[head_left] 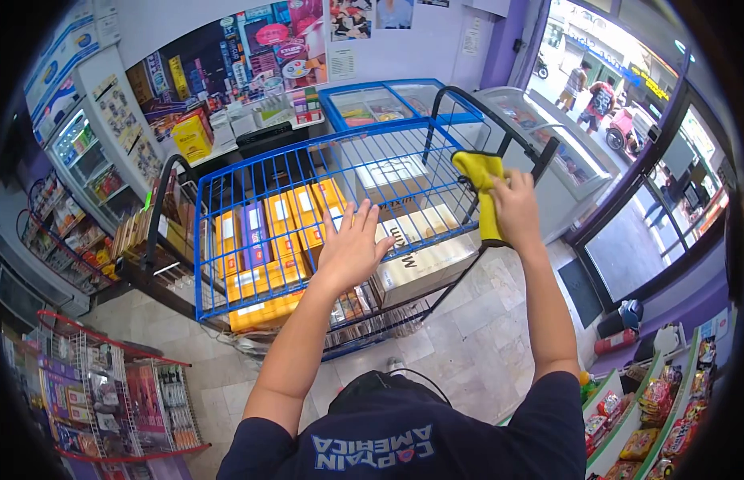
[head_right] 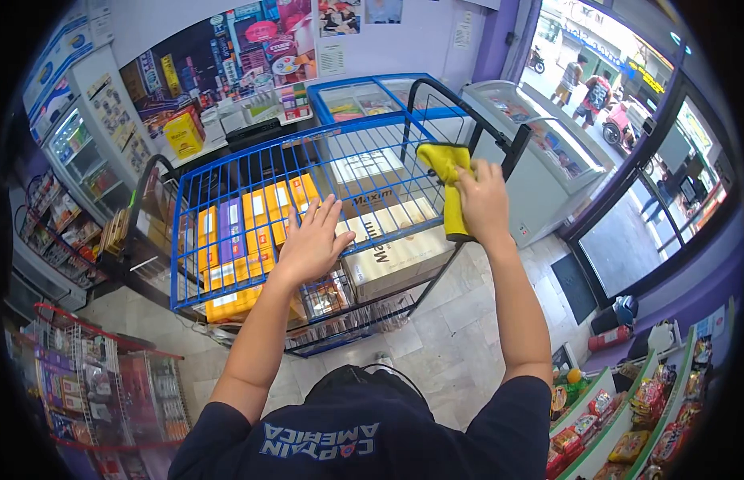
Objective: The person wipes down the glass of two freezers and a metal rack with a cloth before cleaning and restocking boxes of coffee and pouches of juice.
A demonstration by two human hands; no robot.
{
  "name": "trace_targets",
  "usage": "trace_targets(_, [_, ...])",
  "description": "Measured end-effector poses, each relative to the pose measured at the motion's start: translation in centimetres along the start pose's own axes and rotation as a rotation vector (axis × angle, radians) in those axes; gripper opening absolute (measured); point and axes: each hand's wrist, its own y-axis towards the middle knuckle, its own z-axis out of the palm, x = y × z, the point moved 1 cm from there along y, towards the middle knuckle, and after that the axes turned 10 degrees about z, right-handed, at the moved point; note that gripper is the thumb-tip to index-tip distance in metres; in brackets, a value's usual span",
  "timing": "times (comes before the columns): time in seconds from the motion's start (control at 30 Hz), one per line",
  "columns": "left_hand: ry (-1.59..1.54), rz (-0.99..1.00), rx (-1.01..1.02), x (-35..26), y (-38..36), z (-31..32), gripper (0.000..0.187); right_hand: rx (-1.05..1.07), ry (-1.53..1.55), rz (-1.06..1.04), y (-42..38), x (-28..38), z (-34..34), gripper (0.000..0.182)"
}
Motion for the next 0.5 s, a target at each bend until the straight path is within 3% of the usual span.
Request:
trace_targets(0.07, [0.008,-0.013,0.001,-0.3,-0.1,-0.2,0.066,0.205,-0.099,0.033,-0.8,-2.3,4.8,0.019])
trace_targets(0.3, [0.058,0.018,-0.066,-0.6,0.1,-0.1,0.066,0.22,-0.051,0.036,6.0,-3.1,14.3,0.016])
trace_targets(0.5, [0.064,-0.014,-0.051,-1.2,0.3,-0.4,0.062,0.268,0.011,0.179,10.5,-1.2,18.4,0.019])
